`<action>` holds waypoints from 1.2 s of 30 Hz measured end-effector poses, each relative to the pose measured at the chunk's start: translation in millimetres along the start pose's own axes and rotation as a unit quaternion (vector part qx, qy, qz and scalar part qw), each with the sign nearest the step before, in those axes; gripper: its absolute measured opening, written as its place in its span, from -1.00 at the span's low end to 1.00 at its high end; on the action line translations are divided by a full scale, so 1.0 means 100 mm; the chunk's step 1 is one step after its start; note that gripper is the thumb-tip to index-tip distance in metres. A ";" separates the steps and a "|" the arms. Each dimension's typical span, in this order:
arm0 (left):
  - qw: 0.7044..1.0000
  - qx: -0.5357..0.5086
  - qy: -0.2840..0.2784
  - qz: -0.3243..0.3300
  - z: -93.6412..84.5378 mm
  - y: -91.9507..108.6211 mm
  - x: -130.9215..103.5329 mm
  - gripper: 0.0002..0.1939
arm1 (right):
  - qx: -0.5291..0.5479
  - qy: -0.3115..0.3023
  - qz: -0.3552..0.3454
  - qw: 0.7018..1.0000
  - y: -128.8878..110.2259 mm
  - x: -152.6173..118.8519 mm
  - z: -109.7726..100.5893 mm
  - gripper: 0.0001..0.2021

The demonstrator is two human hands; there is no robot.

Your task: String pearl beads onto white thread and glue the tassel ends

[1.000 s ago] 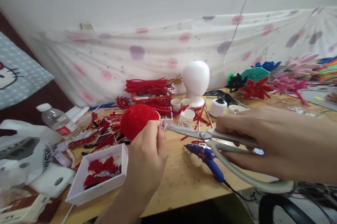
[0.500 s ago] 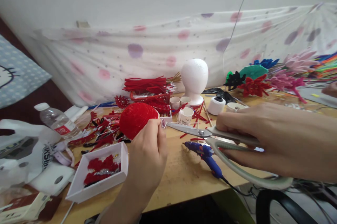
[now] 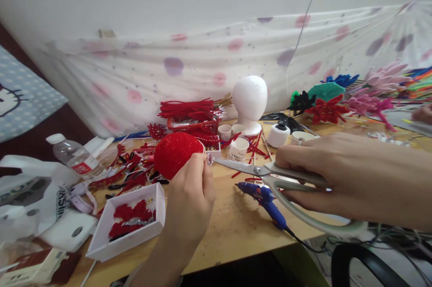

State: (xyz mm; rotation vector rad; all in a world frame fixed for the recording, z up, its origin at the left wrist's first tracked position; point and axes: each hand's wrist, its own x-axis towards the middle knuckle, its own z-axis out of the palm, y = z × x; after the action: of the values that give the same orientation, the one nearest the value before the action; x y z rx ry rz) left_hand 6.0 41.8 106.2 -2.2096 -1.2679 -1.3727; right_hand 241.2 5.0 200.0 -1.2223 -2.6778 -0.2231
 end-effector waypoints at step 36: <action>0.911 -0.241 0.003 -0.334 0.02 -0.63 -0.07 -0.79 | 0.044 -0.189 0.144 0.970 0.96 0.08 1.17 -0.75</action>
State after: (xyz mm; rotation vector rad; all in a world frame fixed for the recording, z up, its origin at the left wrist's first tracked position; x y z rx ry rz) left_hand -42.6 76.6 85.5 -2.1183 -1.9775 -2.1302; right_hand 296.6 98.3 94.1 -1.7524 -2.7210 0.1879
